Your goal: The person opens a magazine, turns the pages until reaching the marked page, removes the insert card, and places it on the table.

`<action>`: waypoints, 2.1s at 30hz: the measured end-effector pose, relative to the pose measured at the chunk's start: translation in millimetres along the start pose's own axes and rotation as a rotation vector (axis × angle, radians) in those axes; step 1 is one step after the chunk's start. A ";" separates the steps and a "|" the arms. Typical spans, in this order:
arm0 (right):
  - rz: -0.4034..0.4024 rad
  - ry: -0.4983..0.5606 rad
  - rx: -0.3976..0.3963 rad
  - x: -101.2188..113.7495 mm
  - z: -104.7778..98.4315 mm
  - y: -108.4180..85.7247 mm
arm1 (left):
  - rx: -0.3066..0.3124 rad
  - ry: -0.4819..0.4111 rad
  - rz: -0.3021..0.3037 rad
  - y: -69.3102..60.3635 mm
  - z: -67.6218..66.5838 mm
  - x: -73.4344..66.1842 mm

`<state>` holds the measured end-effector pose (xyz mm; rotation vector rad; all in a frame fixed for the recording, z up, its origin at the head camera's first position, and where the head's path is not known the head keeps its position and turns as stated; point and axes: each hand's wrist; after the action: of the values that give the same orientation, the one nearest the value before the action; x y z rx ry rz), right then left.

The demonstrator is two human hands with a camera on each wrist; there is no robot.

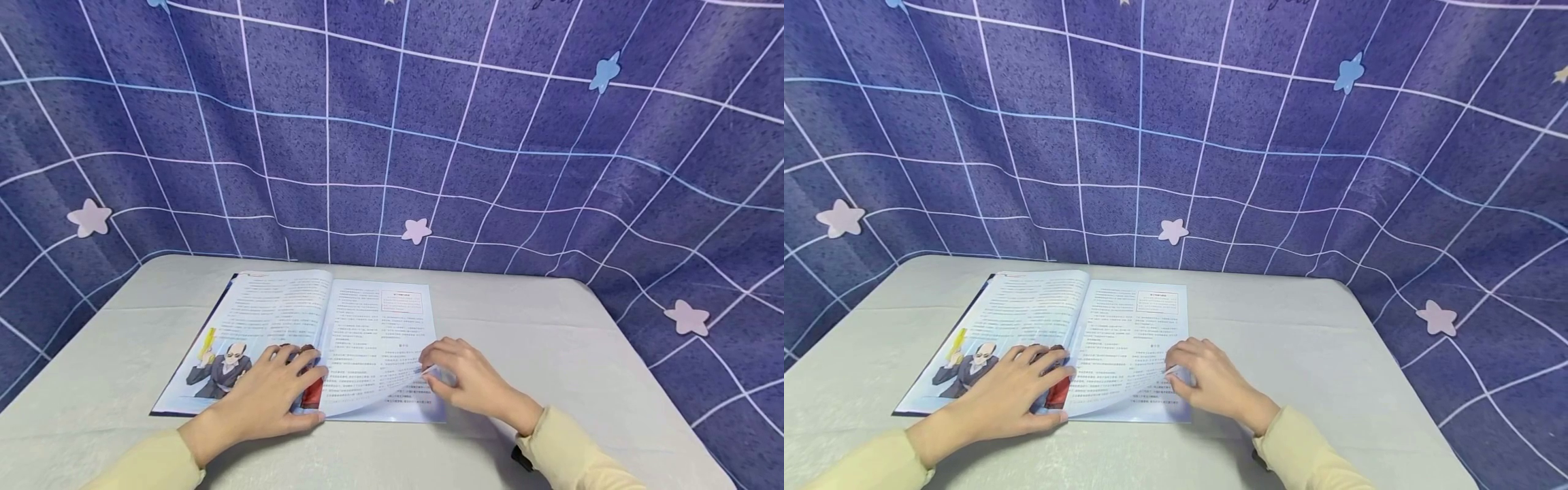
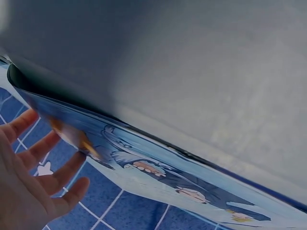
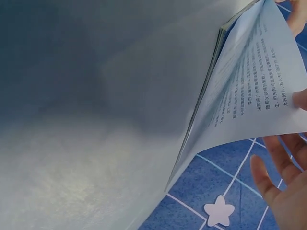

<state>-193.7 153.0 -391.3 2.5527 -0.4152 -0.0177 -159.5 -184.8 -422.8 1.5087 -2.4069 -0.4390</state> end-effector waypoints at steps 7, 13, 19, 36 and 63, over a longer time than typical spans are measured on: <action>-0.001 -0.014 -0.044 0.4 0.5 3.3 | 0.033 0.038 -0.017 0.2 -1.3 -3.0; -0.003 -0.028 -0.065 1.3 0.1 4.8 | 0.076 0.015 -0.043 0.4 -2.8 -6.9; 0.002 -0.035 -0.083 2.8 -1.2 6.6 | 0.090 0.012 -0.055 0.2 -3.0 -9.1; 0.015 -0.030 -0.100 3.6 -2.0 5.4 | 0.037 0.037 -0.027 1.1 -1.7 -8.2; 0.096 -0.038 -0.112 1.0 -8.0 -0.7 | 0.006 0.003 -0.039 1.9 -4.1 -3.0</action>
<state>-191.8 157.4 -384.8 2.4232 -0.5364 -0.0528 -158.2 -181.7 -418.5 1.5606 -2.3821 -0.4376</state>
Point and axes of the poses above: each hand's wrist, its own y-axis towards the middle knuckle, its own z-axis out of the palm, x = y × z, and after that the axes turned 15 degrees about -z, right-handed
